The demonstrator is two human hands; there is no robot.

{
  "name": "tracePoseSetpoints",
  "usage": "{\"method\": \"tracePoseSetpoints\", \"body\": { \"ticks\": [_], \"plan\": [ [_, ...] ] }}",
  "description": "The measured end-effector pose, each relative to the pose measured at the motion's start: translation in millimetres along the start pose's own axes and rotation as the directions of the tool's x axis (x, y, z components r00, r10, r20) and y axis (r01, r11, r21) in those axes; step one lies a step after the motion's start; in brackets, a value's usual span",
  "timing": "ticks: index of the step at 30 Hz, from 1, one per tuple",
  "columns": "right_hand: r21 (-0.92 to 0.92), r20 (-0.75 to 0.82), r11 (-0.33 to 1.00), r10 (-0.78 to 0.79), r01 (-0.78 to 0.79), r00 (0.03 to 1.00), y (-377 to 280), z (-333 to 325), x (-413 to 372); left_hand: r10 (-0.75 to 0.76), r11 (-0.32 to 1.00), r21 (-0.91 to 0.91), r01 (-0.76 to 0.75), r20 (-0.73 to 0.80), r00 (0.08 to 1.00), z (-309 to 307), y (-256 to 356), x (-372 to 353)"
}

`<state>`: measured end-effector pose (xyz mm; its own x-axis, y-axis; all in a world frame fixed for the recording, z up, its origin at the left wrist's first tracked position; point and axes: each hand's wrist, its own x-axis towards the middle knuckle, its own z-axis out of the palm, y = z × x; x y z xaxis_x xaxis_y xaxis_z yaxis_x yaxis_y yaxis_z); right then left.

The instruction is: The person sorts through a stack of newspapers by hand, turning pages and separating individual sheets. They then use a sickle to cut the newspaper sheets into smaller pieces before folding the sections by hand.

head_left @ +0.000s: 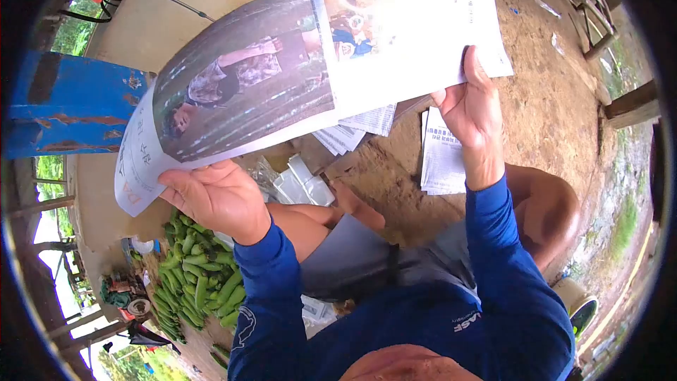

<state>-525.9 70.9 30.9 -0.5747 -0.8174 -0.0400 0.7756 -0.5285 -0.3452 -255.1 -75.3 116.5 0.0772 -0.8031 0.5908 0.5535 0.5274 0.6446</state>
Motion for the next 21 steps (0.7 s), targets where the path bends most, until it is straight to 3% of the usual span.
{"method": "tracePoseSetpoints", "body": {
  "ticks": [5, 6, 9, 12, 13, 15, 16, 17, 19, 21],
  "plan": [
    [-0.015, 0.022, 1.000, -0.019, 0.019, 1.000, 0.1, 1.6, 0.0, 0.035, 0.999, -0.007, -0.035, 0.034, 0.999, 7.7, -0.5, 0.6],
    [-0.118, -0.017, 0.992, -0.051, 0.049, 0.999, -0.1, 2.5, -0.5, 0.043, 0.999, -0.009, -0.042, 0.045, 0.998, 7.0, -1.5, 1.1],
    [-0.428, -0.103, 0.897, -0.168, 0.109, 0.980, 0.7, 9.8, -3.7, -0.103, 0.965, 0.240, 0.108, -0.035, 0.994, -0.8, -6.4, -2.9],
    [-0.652, -0.152, 0.744, -0.318, 0.147, 0.936, 12.1, 24.0, -9.9, -0.295, 0.893, 0.383, 0.235, 0.105, 0.950, -4.5, -22.1, -19.1],
    [-0.765, -0.084, 0.619, -0.372, 0.179, 0.924, 18.3, 27.3, -13.7, -0.361, 0.865, 0.421, 0.271, 0.148, 0.921, -1.2, -25.5, -27.7],
    [-0.882, 0.041, 0.448, -0.231, 0.143, 0.972, 28.6, 32.1, -25.5, -0.402, 0.829, 0.516, 0.216, 0.280, 0.872, 4.9, -30.6, -43.7],
    [-0.876, 0.100, 0.450, -0.182, 0.173, 0.978, 39.0, 33.2, -32.2, -0.431, 0.823, 0.522, 0.224, 0.319, 0.844, 8.7, -33.0, -52.5],
    [-0.923, 0.140, 0.350, -0.083, 0.160, 0.987, 41.9, 34.9, -36.2, -0.458, 0.786, 0.588, 0.190, 0.348, 0.818, 11.8, -32.8, -59.7],
    [-0.949, 0.167, 0.276, 0.022, 0.155, 0.986, 52.7, 33.0, -40.6, -0.440, 0.791, 0.601, 0.116, 0.426, 0.791, 14.6, -37.6, -73.6],
    [-0.919, 0.228, 0.336, 0.022, 0.208, 0.973, 61.0, 29.5, -39.5, -0.439, 0.822, 0.559, 0.104, 0.508, 0.741, 17.5, -39.9, -77.0]
  ]
}}
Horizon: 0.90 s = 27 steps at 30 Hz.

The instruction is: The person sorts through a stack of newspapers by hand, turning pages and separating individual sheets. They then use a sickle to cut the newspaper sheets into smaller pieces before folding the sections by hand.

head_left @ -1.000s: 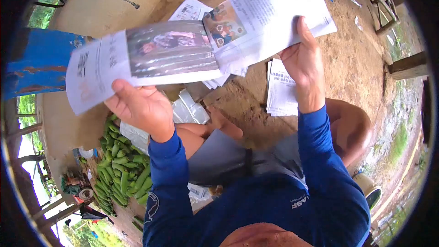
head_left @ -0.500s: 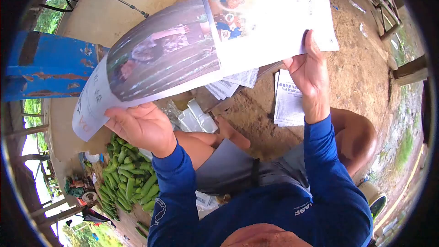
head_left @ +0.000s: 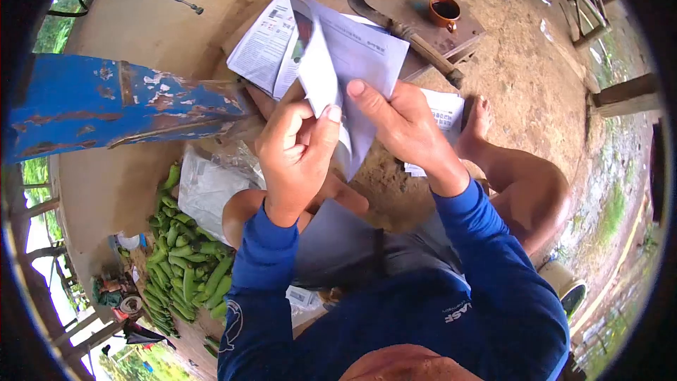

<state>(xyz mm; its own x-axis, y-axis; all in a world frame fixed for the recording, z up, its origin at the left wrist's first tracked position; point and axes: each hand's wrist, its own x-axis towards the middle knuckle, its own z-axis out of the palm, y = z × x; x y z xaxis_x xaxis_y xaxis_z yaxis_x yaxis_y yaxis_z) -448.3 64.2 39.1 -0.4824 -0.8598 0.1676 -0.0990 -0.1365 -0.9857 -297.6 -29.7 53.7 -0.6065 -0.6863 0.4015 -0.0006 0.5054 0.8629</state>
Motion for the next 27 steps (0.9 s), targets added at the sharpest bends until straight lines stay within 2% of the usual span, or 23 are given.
{"method": "tracePoseSetpoints", "body": {
  "ticks": [1, 4, 5, 8, 10, 16, 19, 22, 27],
  "plan": [
    [0.035, 0.012, 0.999, -0.033, 0.033, 0.999, 1.5, 0.8, 0.4, 0.024, 1.000, -0.011, -0.023, 0.039, 0.999, 0.9, 0.5, 0.9],
    [0.023, 0.100, 1.000, 0.004, -0.006, 0.995, -5.8, -6.7, 1.2, 0.062, 0.991, -0.123, -0.052, 0.079, 0.995, 4.8, 7.5, 5.7],
    [0.035, 0.116, 0.999, -0.023, 0.019, 0.993, -6.8, -7.8, 1.0, 0.016, 0.983, -0.182, 0.006, 0.120, 0.993, 2.9, 9.3, 4.8],
    [0.060, 0.182, 0.997, -0.061, 0.051, 0.981, -9.8, -12.2, 0.4, -0.009, 0.969, -0.245, 0.039, 0.121, 0.993, 4.9, 10.0, 4.0],
    [0.055, 0.256, 0.998, -0.034, 0.020, 0.966, -11.9, -18.3, 0.9, -0.025, 0.970, -0.237, 0.056, 0.131, 0.991, 3.9, 10.4, 4.1],
    [0.121, 0.316, 0.990, 0.032, -0.074, 0.948, -9.1, -21.8, 0.4, -0.048, 0.962, -0.261, 0.078, 0.120, 0.992, 3.3, 10.0, 1.3],
    [0.143, 0.285, 0.990, -0.038, -0.004, 0.958, -9.9, -17.0, -0.1, -0.038, 0.979, -0.194, 0.064, 0.136, 0.990, 0.4, 12.9, 2.1],
    [0.137, 0.314, 0.988, 0.027, -0.073, 0.949, -11.4, -17.1, -1.3, -0.040, 0.983, -0.170, 0.064, 0.144, 0.989, -1.4, 14.5, 3.1],
    [0.080, 0.337, 0.997, -0.010, -0.019, 0.942, -17.5, -19.6, -1.0, -0.076, 0.981, -0.168, 0.100, 0.146, 0.986, -3.8, 17.5, 2.5]
  ]
}}
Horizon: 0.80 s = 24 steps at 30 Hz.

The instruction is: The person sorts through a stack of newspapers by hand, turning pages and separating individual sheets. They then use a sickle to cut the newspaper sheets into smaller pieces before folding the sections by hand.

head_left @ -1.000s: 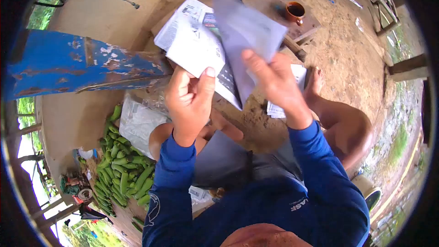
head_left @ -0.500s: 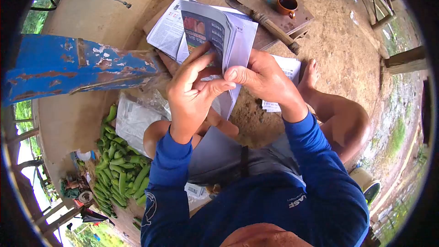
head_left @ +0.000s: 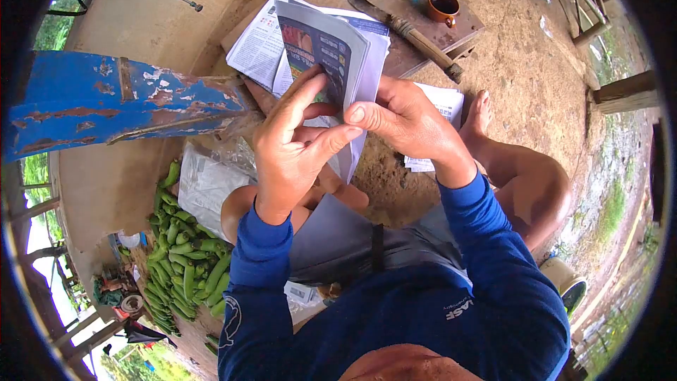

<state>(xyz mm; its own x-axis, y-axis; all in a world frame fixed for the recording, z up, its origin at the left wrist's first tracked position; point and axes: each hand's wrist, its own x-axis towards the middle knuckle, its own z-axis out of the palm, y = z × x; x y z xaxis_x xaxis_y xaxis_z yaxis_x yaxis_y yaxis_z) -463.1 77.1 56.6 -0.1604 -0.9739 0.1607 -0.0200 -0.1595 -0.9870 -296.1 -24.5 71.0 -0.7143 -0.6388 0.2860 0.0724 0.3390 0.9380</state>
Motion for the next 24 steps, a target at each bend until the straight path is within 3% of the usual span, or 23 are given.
{"method": "tracePoseSetpoints", "body": {
  "ticks": [16, 22, 24],
  "plan": [
    [0.037, 0.027, 0.998, 0.042, -0.043, 0.999, -4.3, 0.8, -0.4, -0.043, 0.999, -0.004, 0.043, 0.027, 0.999, -5.7, -0.6, -1.6],
    [0.026, 0.016, 0.998, -0.049, 0.048, 0.999, 1.2, 1.2, 1.9, -0.072, 0.997, -0.013, 0.072, 0.013, 0.997, -5.7, -1.9, -3.1],
    [0.168, 0.013, 0.986, 0.009, -0.011, 1.000, 2.8, 3.3, 2.2, -0.080, 0.997, -0.007, 0.080, 0.018, 0.997, -5.2, -0.2, -3.0]
  ]
}}
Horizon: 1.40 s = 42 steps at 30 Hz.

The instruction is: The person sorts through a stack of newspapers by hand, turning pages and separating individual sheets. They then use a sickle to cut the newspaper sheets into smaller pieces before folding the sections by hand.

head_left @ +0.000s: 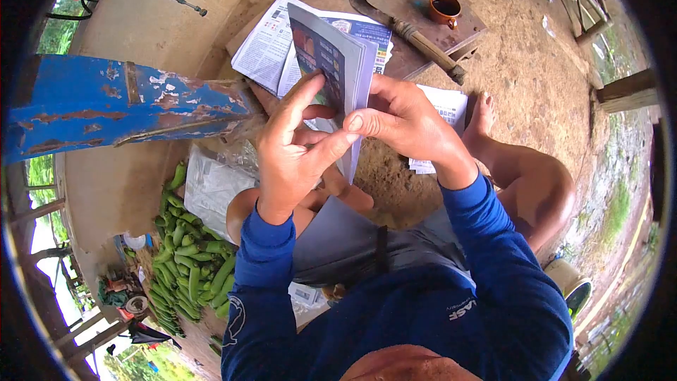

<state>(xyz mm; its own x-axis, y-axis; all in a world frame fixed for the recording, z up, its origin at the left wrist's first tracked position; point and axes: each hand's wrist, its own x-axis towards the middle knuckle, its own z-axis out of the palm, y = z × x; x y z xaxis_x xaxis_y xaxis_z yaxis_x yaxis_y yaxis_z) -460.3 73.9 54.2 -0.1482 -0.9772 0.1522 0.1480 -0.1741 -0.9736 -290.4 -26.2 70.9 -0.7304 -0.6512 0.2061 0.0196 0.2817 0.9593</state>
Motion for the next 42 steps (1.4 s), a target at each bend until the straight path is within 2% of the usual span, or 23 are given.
{"method": "tracePoseSetpoints", "body": {
  "ticks": [1, 4, 10, 22, 34, 42],
  "plan": [
    [0.072, -0.003, 0.997, 0.029, -0.028, 1.000, 1.1, 0.6, 0.0, -0.005, 1.000, 0.005, 0.005, 0.008, 1.000, -0.3, 0.5, 0.0],
    [0.092, -0.002, 0.992, 0.085, -0.084, 0.996, 5.2, -0.2, -0.1, -0.018, 1.000, 0.004, 0.017, 0.017, 1.000, -1.4, -0.9, 0.2],
    [0.131, -0.001, 0.988, 0.082, -0.081, 0.997, -3.1, 1.9, -0.7, -0.013, 1.000, -0.005, 0.013, 0.025, 1.000, -2.5, -3.3, -0.1],
    [0.005, -0.021, 0.998, 0.065, -0.065, 0.998, -9.5, 2.1, -2.3, -0.046, 0.997, -0.058, 0.051, 0.081, 0.996, -7.2, 2.1, -1.7],
    [0.050, 0.015, 0.998, 0.041, -0.042, 0.999, -12.4, 1.2, -2.9, -0.033, 0.995, -0.085, 0.042, 0.106, 0.994, -5.9, 6.7, 1.4],
    [0.023, -0.022, 0.999, 0.044, -0.043, 0.999, -11.8, 2.7, -4.1, -0.053, 0.988, -0.134, 0.072, 0.140, 0.989, -9.9, 8.3, -1.6]
  ]
}}
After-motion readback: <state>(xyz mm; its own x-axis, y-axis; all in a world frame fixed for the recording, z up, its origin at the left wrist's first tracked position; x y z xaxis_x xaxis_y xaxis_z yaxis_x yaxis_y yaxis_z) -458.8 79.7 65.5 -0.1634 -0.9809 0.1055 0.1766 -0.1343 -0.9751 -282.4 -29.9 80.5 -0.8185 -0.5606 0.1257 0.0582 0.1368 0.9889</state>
